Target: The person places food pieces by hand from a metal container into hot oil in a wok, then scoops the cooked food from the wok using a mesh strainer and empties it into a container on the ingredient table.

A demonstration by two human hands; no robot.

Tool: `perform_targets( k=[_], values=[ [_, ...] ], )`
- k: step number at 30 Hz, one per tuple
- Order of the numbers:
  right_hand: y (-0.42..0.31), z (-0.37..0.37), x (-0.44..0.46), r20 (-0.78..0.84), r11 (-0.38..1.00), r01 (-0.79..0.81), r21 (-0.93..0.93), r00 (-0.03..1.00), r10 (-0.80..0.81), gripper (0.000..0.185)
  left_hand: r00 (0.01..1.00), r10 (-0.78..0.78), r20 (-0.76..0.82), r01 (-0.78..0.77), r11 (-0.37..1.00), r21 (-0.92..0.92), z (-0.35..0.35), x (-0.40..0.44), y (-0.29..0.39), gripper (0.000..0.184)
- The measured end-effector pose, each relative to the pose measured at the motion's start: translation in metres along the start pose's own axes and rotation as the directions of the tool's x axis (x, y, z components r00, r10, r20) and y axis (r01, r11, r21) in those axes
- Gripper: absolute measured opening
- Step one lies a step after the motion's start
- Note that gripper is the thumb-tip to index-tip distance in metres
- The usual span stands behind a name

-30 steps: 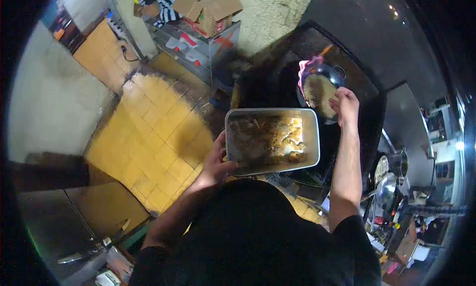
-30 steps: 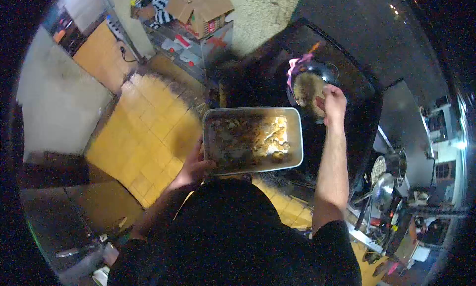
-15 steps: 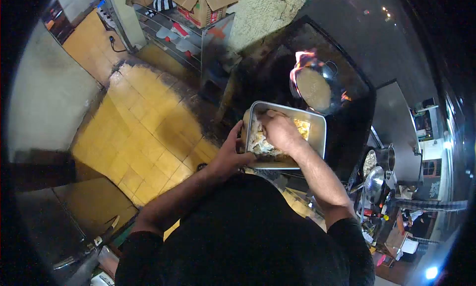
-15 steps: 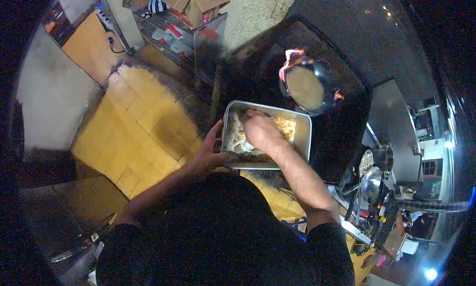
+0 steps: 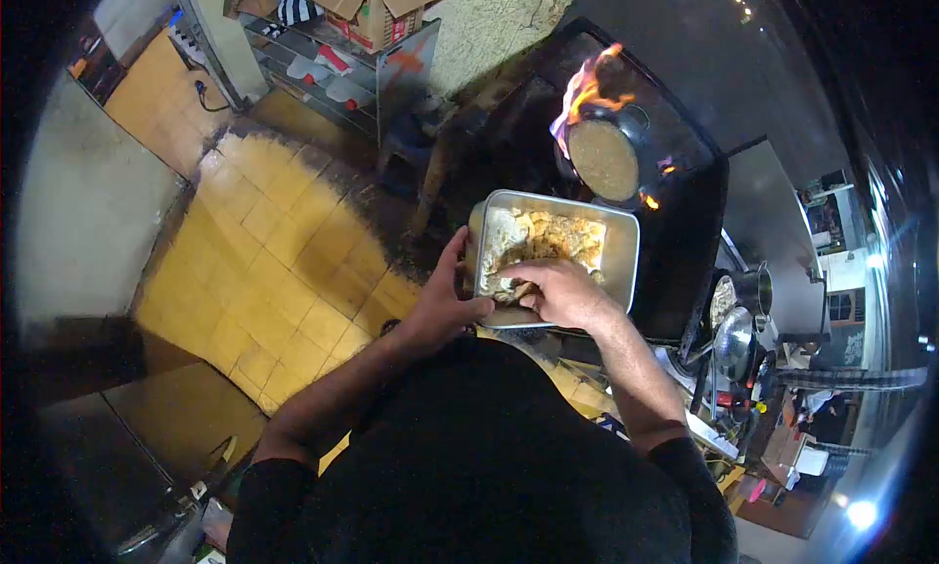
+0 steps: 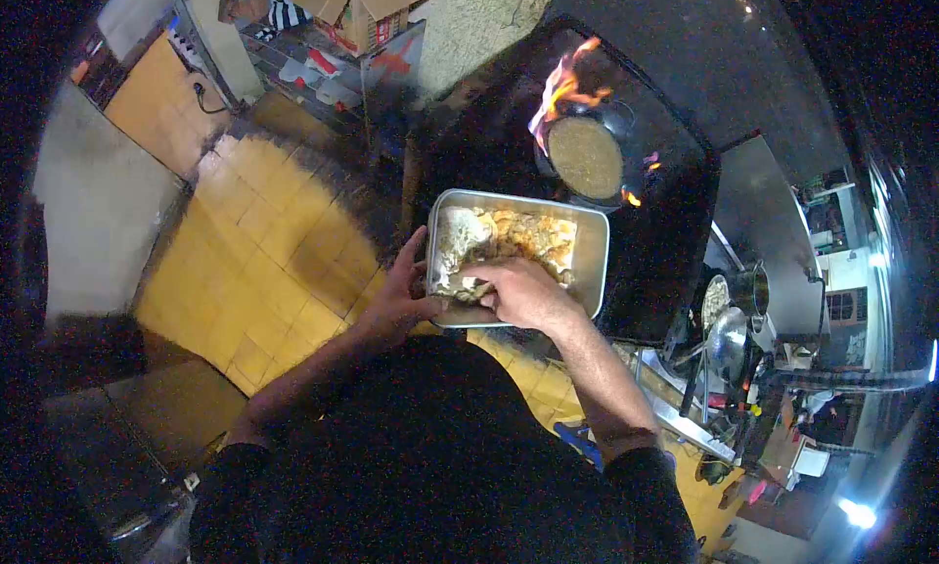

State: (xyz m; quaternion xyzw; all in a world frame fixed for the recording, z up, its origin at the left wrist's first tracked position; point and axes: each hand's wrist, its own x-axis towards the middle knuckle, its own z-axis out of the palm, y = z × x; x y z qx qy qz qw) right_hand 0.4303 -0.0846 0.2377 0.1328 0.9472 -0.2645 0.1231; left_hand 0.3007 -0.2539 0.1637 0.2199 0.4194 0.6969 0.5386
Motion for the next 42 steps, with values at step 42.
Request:
perform_targets(
  k=[42],
  values=[
    [0.253,-0.113,0.048,-0.355,0.303,0.185,0.935,0.528,0.772,0.026,0.996,0.042,-0.080,-0.050,0.993,-0.104,-0.024,-0.016,-0.022,0.101]
  ],
)
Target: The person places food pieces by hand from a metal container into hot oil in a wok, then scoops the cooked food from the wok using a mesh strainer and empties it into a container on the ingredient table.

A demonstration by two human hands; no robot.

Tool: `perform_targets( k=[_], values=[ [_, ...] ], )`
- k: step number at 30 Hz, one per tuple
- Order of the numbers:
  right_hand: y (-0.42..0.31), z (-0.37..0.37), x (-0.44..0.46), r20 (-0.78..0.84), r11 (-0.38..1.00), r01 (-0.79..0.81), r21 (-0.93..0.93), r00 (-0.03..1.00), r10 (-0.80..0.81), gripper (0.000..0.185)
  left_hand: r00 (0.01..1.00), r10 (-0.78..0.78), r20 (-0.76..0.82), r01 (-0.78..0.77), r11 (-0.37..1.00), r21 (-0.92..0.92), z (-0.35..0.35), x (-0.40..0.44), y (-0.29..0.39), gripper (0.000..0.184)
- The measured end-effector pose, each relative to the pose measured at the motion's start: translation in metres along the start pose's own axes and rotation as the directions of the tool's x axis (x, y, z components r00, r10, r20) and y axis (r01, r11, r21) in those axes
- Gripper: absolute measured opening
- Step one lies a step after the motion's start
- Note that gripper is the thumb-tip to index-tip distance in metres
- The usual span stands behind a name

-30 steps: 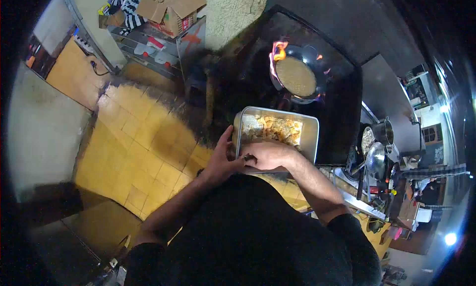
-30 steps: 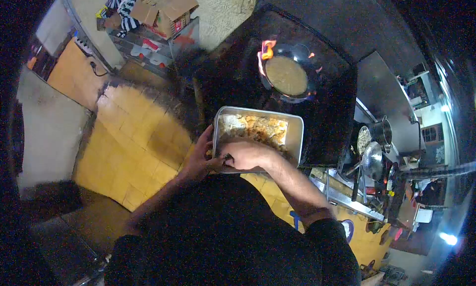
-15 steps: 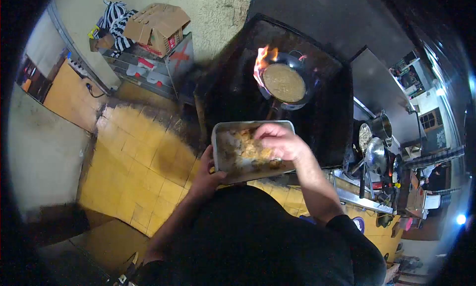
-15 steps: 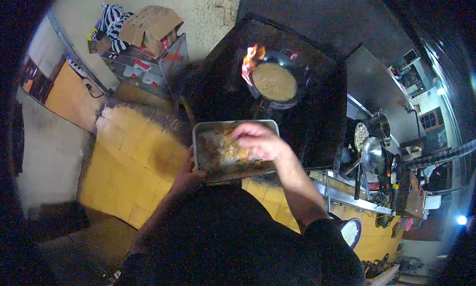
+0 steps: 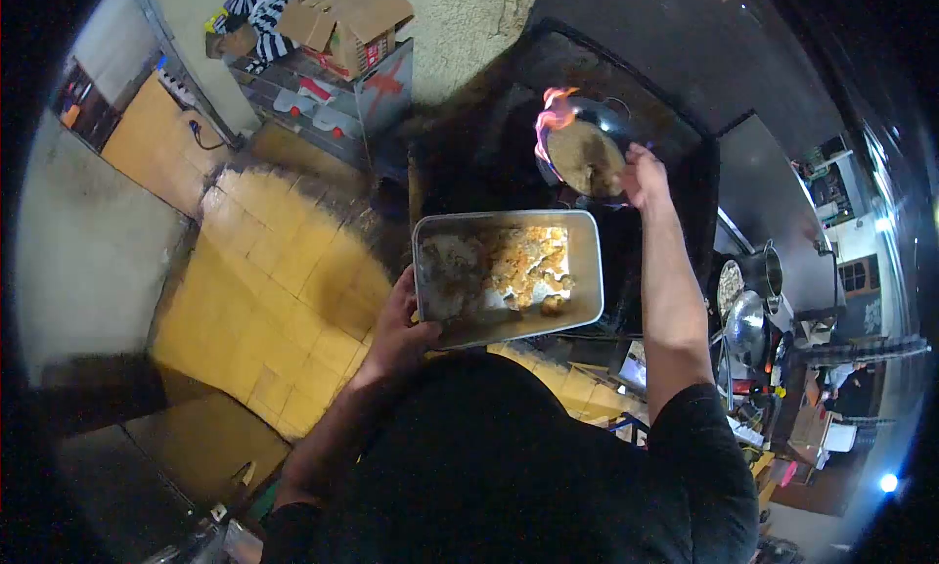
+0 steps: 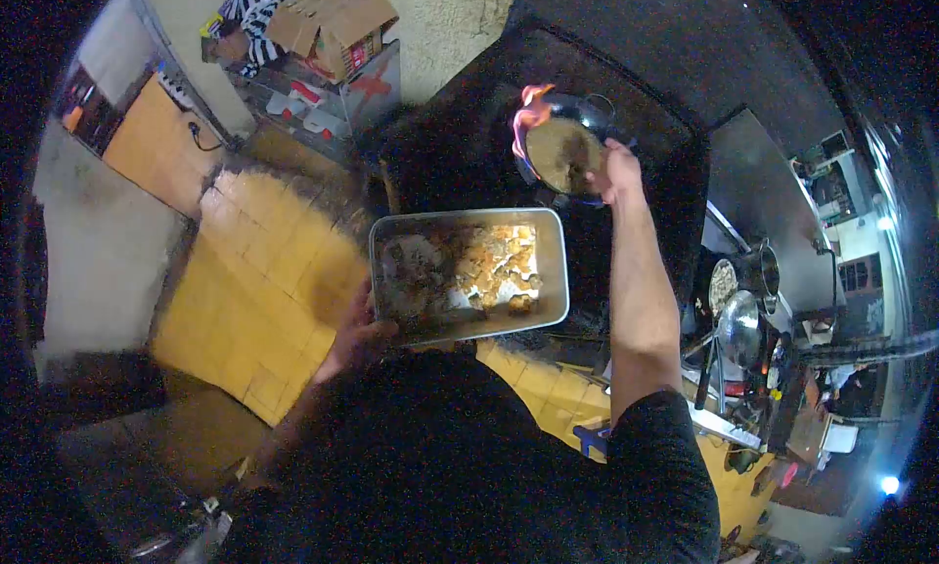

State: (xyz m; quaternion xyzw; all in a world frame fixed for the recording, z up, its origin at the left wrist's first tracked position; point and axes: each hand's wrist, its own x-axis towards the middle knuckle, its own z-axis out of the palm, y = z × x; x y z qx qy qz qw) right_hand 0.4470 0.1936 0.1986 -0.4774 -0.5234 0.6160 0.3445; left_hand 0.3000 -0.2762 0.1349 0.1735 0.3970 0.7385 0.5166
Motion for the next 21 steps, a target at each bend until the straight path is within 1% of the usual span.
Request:
perform_targets(
  k=[1,2,3,4,5,6,7,8,9,10,11,12,13,14,15,16,17,18,19,20,21],
  values=[
    [-0.010,0.000,-0.008,0.066,0.993,0.097,-0.069,0.994,-0.092,0.026,0.999,0.036,0.034,-0.036,0.999,-0.011,0.000,0.000,-0.001,0.101],
    [-0.027,0.009,-0.036,0.092,0.988,0.149,-0.039,0.985,-0.145,0.023,0.999,0.044,0.024,-0.043,0.999,-0.020,0.003,-0.002,0.000,0.101],
    [-0.042,0.018,-0.069,0.121,0.980,0.199,-0.007,0.973,-0.197,0.021,1.000,0.011,-0.023,-0.011,1.000,0.003,0.008,-0.006,0.004,0.102],
    [-0.047,0.019,-0.088,0.191,0.970,0.238,0.039,0.952,-0.241,0.017,0.997,-0.021,-0.072,0.022,1.000,0.022,0.012,-0.008,0.007,0.103],
    [-0.055,0.026,-0.120,0.259,0.960,0.280,-0.017,0.928,-0.266,0.014,0.996,-0.012,-0.086,0.013,1.000,0.010,0.012,-0.009,0.007,0.103],
    [-0.059,0.033,-0.150,0.373,0.929,0.353,-0.111,0.882,-0.290,0.014,0.998,-0.014,-0.062,0.014,1.000,0.000,0.013,-0.010,0.008,0.104],
    [-0.053,0.037,-0.172,0.510,0.892,0.431,-0.139,0.803,-0.309,0.013,0.999,-0.016,-0.034,0.016,1.000,-0.009,0.015,-0.009,0.008,0.105],
    [-0.044,0.041,-0.185,0.563,0.872,0.374,-0.315,0.813,-0.146,0.012,0.999,-0.011,-0.042,0.011,1.000,-0.017,0.017,-0.008,0.009,0.105],
    [-0.034,0.052,-0.201,0.659,0.756,0.487,-0.438,0.746,-0.099,0.014,0.999,-0.021,-0.035,0.021,1.000,-0.013,0.019,-0.007,0.011,0.105],
    [-0.020,0.064,-0.212,0.736,0.531,0.692,-0.490,0.654,-0.174,0.015,0.999,-0.034,-0.027,0.033,0.999,-0.008,0.021,-0.007,0.012,0.106],
    [-0.013,0.079,-0.222,0.740,0.413,0.705,-0.577,0.665,-0.100,0.020,0.999,-0.035,-0.027,0.034,0.999,-0.011,0.022,-0.005,0.014,0.106],
    [0.005,0.089,-0.219,0.808,0.225,0.829,-0.512,0.554,-0.200,0.025,0.997,-0.057,-0.042,0.061,0.993,0.097,0.023,-0.003,0.016,0.105],
    [0.015,0.099,-0.225,0.772,0.124,0.785,-0.607,0.619,-0.143,0.027,0.995,-0.076,-0.059,0.087,0.975,0.204,0.024,-0.002,0.018,0.104],
    [0.027,0.107,-0.227,0.767,0.078,0.786,-0.614,0.617,-0.176,0.026,0.996,-0.076,-0.056,0.086,0.976,0.202,0.021,0.001,0.014,0.104],
    [0.036,0.112,-0.228,0.763,0.033,0.784,-0.620,0.612,-0.210,0.025,0.999,-0.028,-0.026,0.035,0.956,0.292,0.018,0.005,0.010,0.104],
    [0.040,0.114,-0.230,0.763,0.031,0.784,-0.620,0.612,-0.210,0.025,1.000,0.018,0.006,-0.019,0.926,0.377,0.016,0.007,0.007,0.103],
    [0.043,0.115,-0.232,0.775,0.004,0.788,-0.616,0.607,-0.175,0.023,1.000,0.020,0.005,-0.020,0.927,0.376,0.015,0.006,0.004,0.103],
    [0.046,0.115,-0.233,0.786,-0.021,0.791,-0.611,0.603,-0.137,0.021,1.000,-0.017,-0.004,0.017,0.951,0.310,0.020,0.004,0.007,0.102],
    [0.046,0.113,-0.232,0.786,-0.021,0.792,-0.611,0.603,-0.134,0.021,0.998,-0.055,-0.011,0.056,0.968,0.243,0.024,0.003,0.009,0.101],
    [0.044,0.108,-0.228,0.753,0.292,0.746,-0.599,0.648,-0.112,0.018,0.998,-0.056,-0.012,0.057,0.969,0.240,0.025,0.003,0.010,0.101],
    [0.041,0.103,-0.225,0.723,0.575,0.622,-0.532,0.687,-0.075,0.015,0.996,-0.090,-0.025,0.093,0.979,0.184,0.027,0.004,0.010,0.104]
  ],
)
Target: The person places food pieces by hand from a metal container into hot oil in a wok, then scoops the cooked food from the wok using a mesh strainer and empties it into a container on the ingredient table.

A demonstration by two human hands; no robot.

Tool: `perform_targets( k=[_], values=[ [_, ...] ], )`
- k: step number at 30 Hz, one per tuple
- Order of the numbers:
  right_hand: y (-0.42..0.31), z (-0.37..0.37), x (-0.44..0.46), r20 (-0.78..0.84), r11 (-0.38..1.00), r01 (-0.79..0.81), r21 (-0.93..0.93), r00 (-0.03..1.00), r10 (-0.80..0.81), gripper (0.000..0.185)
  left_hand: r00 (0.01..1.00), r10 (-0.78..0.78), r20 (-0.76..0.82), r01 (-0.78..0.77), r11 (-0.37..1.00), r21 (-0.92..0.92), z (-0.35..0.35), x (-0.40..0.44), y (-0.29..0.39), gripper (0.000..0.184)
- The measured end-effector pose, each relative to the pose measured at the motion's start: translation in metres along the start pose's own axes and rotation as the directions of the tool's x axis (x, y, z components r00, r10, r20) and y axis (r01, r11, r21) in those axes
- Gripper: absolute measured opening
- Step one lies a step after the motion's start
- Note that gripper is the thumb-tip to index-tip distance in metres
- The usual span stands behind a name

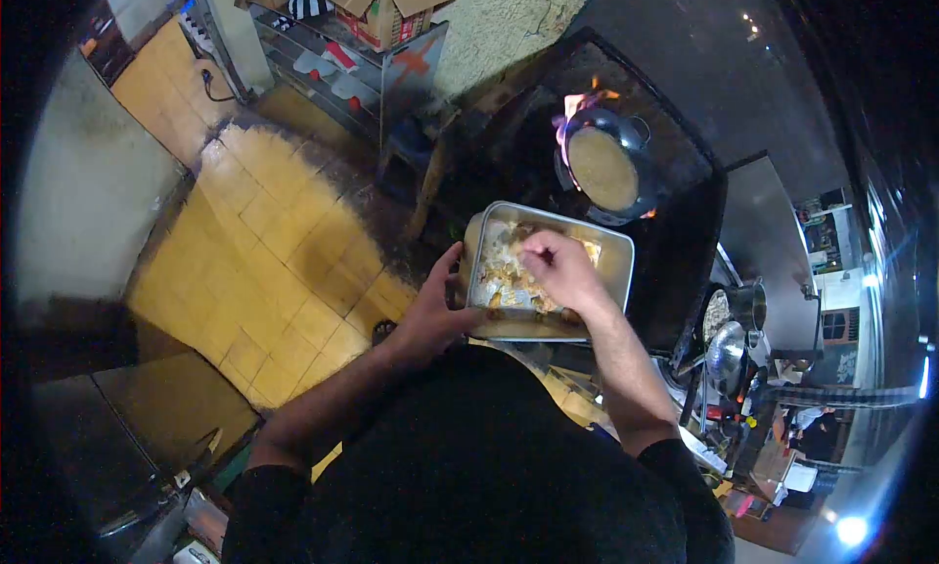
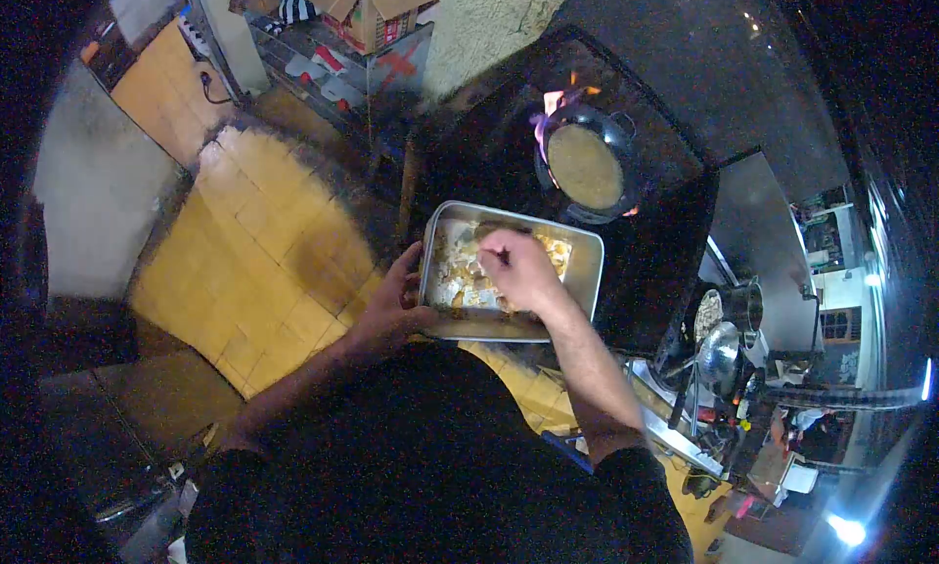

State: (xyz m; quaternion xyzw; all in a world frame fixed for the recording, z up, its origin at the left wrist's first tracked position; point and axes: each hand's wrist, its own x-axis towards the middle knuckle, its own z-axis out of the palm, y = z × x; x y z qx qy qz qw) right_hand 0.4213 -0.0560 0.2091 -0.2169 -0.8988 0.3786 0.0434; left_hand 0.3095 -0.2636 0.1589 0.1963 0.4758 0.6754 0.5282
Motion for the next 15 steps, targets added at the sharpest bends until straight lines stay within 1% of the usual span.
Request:
perform_targets(
  k=[1,2,4,5,6,7,8,10,11,12,14,15],
  values=[
    [0.001,-0.006,0.001,0.044,0.931,-0.190,0.311,0.982,0.186,0.009,0.999,-0.036,-0.005,0.035,0.998,-0.056,0.001,0.000,0.000,0.106],
    [-0.001,-0.012,0.000,0.044,0.931,-0.192,0.310,0.981,0.188,0.009,0.999,-0.037,-0.003,0.037,0.998,-0.059,0.001,-0.001,0.001,0.106],
    [-0.012,-0.024,-0.004,0.001,0.839,-0.267,0.474,0.953,0.303,0.013,0.998,-0.055,-0.013,0.053,0.995,-0.089,-0.001,-0.002,0.001,0.106],
    [-0.005,-0.023,-0.007,0.037,0.848,-0.219,0.482,0.972,0.230,0.019,0.998,-0.056,-0.011,0.055,0.995,-0.088,-0.002,-0.001,-0.001,0.106],
    [-0.009,-0.023,-0.013,0.073,0.897,-0.207,0.391,0.978,0.194,0.020,0.999,-0.034,0.003,0.034,0.994,-0.106,-0.002,0.000,-0.004,0.106],
    [-0.011,-0.020,-0.019,0.054,0.978,-0.108,0.176,0.994,0.100,0.019,1.000,-0.011,0.017,0.013,0.992,-0.125,-0.002,0.001,-0.005,0.106],
    [-0.013,-0.016,-0.023,0.058,0.999,-0.001,-0.048,0.998,0.003,0.020,1.000,-0.012,0.018,0.014,0.992,-0.124,-0.001,0.001,-0.006,0.106],
    [-0.012,-0.005,-0.025,0.203,0.958,0.142,-0.249,0.975,-0.091,0.022,1.000,-0.030,0.003,0.030,0.994,-0.109,0.001,-0.002,-0.001,0.107],
    [-0.016,-0.001,-0.029,0.262,0.920,0.177,-0.350,0.961,-0.085,0.023,0.999,-0.032,0.007,0.033,0.994,-0.106,0.000,-0.001,-0.003,0.107],
    [-0.024,0.005,-0.031,0.252,0.863,0.213,-0.458,0.962,-0.103,0.012,1.000,-0.008,0.028,0.012,0.992,-0.125,-0.002,0.000,-0.008,0.108],
    [-0.036,0.004,-0.026,0.354,0.851,0.179,-0.493,0.935,0.009,0.008,0.999,0.012,0.050,-0.005,0.990,-0.144,-0.004,0.002,-0.012,0.109],
    [-0.022,0.003,-0.024,0.306,0.882,0.172,-0.439,0.951,-0.033,0.007,0.998,0.021,0.053,-0.014,0.992,-0.125,-0.004,0.003,-0.014,0.113]
  ],
)
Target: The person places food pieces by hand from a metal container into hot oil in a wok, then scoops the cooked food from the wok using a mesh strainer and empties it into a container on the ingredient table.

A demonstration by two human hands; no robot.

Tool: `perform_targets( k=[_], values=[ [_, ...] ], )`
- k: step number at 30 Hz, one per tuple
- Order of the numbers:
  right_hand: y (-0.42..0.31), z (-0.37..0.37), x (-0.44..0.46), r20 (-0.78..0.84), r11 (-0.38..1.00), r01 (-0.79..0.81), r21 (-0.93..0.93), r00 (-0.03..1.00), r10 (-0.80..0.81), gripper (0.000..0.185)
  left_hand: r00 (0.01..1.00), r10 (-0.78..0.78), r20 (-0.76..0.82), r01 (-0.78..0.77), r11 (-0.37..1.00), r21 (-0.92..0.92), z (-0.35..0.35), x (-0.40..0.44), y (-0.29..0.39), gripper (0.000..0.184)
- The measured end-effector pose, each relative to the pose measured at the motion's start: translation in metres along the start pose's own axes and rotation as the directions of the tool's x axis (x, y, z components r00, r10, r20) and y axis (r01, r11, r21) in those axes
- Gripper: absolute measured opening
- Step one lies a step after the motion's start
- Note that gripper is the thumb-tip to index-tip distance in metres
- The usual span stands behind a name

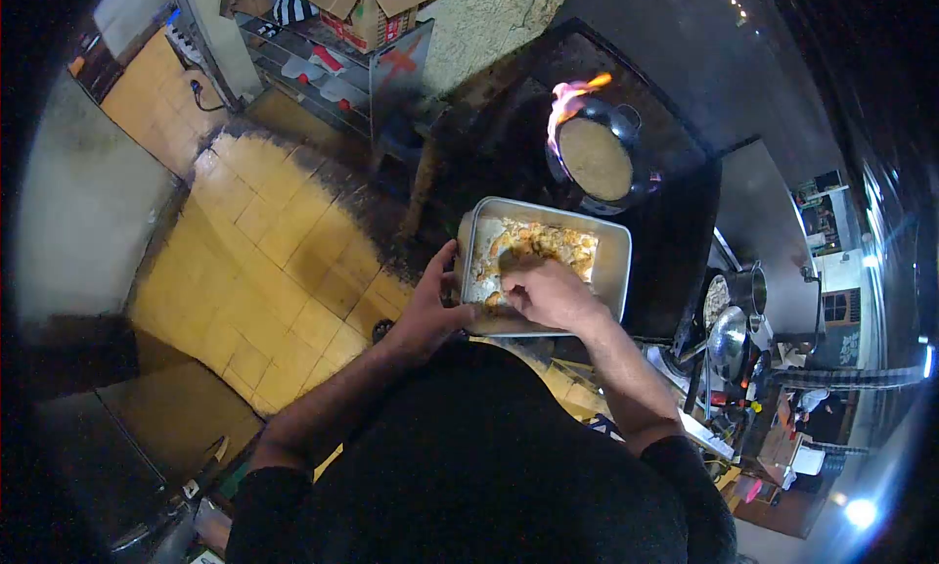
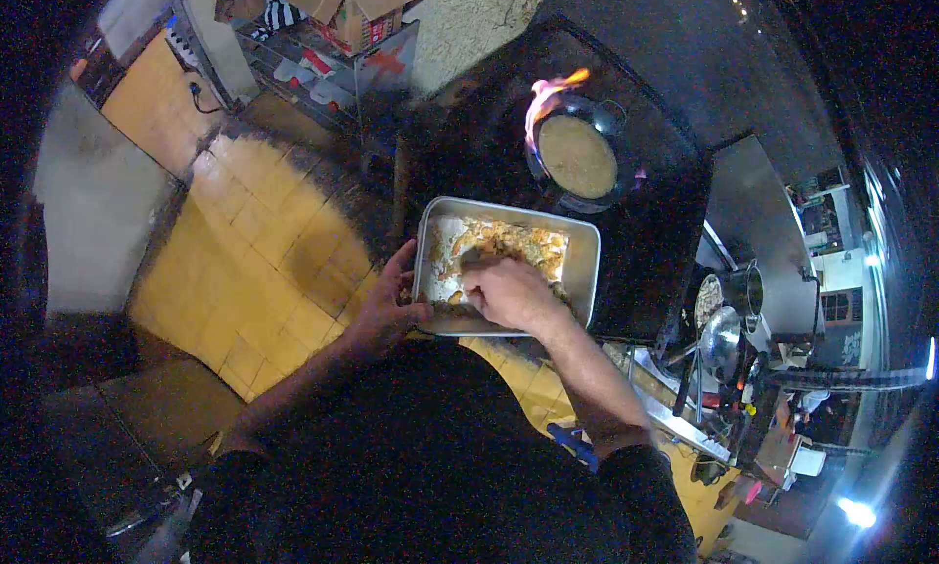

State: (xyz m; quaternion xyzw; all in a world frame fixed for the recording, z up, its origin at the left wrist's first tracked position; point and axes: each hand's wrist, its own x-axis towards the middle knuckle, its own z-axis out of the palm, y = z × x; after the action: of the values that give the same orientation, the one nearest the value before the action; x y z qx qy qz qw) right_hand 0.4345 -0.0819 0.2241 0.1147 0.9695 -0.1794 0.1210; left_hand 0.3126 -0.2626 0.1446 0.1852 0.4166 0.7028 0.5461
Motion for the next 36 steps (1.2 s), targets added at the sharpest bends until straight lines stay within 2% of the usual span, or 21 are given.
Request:
perform_targets(
  k=[2,3,5,6,8,9,11,12,13,15,17,19,21,23,25,29,31,32,33,34,36],
  values=[
    [0.025,-0.002,-0.004,-0.103,0.985,0.001,0.174,0.994,0.017,0.006,1.000,0.006,0.003,-0.006,1.000,0.019,0.001,-0.001,0.002,0.117],
    [0.032,-0.008,-0.012,-0.183,0.956,-0.071,0.285,0.975,0.127,0.005,1.000,-0.012,-0.017,0.013,0.999,0.039,0.005,-0.004,0.007,0.119],
    [0.040,-0.027,-0.029,-0.229,0.905,-0.165,0.392,0.935,0.270,0.011,0.999,-0.035,-0.032,0.037,0.998,0.057,0.012,-0.008,0.017,0.122],
    [0.041,-0.032,-0.036,-0.230,0.904,-0.172,0.392,0.933,0.277,0.011,0.998,-0.056,-0.041,0.057,0.998,0.033,0.016,-0.009,0.022,0.122],
    [0.043,-0.036,-0.047,-0.178,0.913,-0.146,0.381,0.957,0.227,0.018,0.996,-0.080,-0.043,0.081,0.997,0.010,0.019,-0.009,0.021,0.123],
    [0.050,-0.027,-0.046,-0.133,0.943,-0.089,0.321,0.981,0.138,0.020,0.998,-0.054,-0.037,0.055,0.998,0.032,0.018,-0.008,0.019,0.121],
    [0.052,-0.006,-0.043,-0.057,0.998,-0.008,0.066,0.998,0.012,0.022,0.999,-0.031,-0.028,0.032,0.998,0.056,0.016,-0.006,0.015,0.119],
    [0.026,-0.014,-0.038,0.028,0.991,-0.112,0.079,0.994,0.110,0.019,1.000,-0.013,-0.025,0.014,0.999,0.049,0.014,-0.005,0.013,0.118],
    [0.028,0.000,-0.029,0.077,0.995,-0.104,0.003,0.992,0.104,0.015,1.000,0.006,-0.022,-0.005,0.999,0.041,0.013,-0.006,0.011,0.117],
    [0.022,0.011,-0.027,0.022,0.992,-0.112,-0.054,0.993,0.113,0.012,0.999,0.001,-0.033,0.001,0.998,0.070,0.015,-0.008,0.013,0.116],
    [0.024,0.008,-0.026,0.029,0.993,-0.118,-0.012,0.993,0.119,0.013,0.999,-0.002,-0.049,0.007,0.995,0.099,0.010,-0.003,0.009,0.116],
    [0.021,0.003,-0.023,0.036,0.993,-0.117,0.028,0.993,0.116,0.014,0.993,0.103,0.052,-0.111,0.977,0.184,0.000,0.005,0.001,0.106],
    [0.012,-0.001,-0.023,-0.071,0.990,0.005,0.141,0.997,0.005,0.016,0.998,0.052,0.035,-0.056,0.992,0.113,0.005,0.001,0.000,0.105],
    [0.001,0.008,-0.014,-0.005,0.996,0.079,0.050,0.997,-0.079,0.020,0.999,0.001,0.032,-0.002,0.999,0.041,0.010,0.000,0.003,0.105],
    [-0.006,0.009,-0.007,0.086,0.985,0.160,0.058,0.983,-0.165,0.018,0.998,0.026,0.055,-0.035,0.984,0.173,0.010,-0.001,0.005,0.105],
    [0.001,0.006,-0.005,0.144,0.993,0.115,0.010,0.983,-0.115,0.012,0.999,-0.040,0.025,0.032,0.958,0.284,0.015,-0.001,0.015,0.105],
    [0.017,-0.002,-0.013,-0.013,0.954,0.194,0.230,0.980,-0.196,0.009,0.999,-0.041,0.013,0.038,0.981,0.188,0.012,-0.002,0.010,0.104],
    [0.033,0.001,-0.015,-0.019,0.942,0.149,0.301,0.989,-0.150,0.011,0.999,-0.040,0.015,0.037,0.981,0.190,0.011,-0.002,0.008,0.104],
    [0.035,-0.017,-0.022,-0.027,0.918,0.065,0.390,0.998,-0.059,0.011,0.999,-0.041,-0.019,0.043,0.995,0.095,0.008,-0.005,0.006,0.103],
    [0.058,-0.017,-0.023,-0.167,0.879,0.172,0.445,0.980,-0.107,0.008,0.997,-0.045,-0.059,0.045,0.999,0.001,0.006,-0.007,0.003,0.102],
    [0.075,-0.050,-0.025,-0.089,0.609,-0.074,0.790,0.968,0.234,0.005,0.996,-0.039,-0.081,0.037,0.999,-0.019,-0.004,-0.009,-0.004,0.102]
  ],
)
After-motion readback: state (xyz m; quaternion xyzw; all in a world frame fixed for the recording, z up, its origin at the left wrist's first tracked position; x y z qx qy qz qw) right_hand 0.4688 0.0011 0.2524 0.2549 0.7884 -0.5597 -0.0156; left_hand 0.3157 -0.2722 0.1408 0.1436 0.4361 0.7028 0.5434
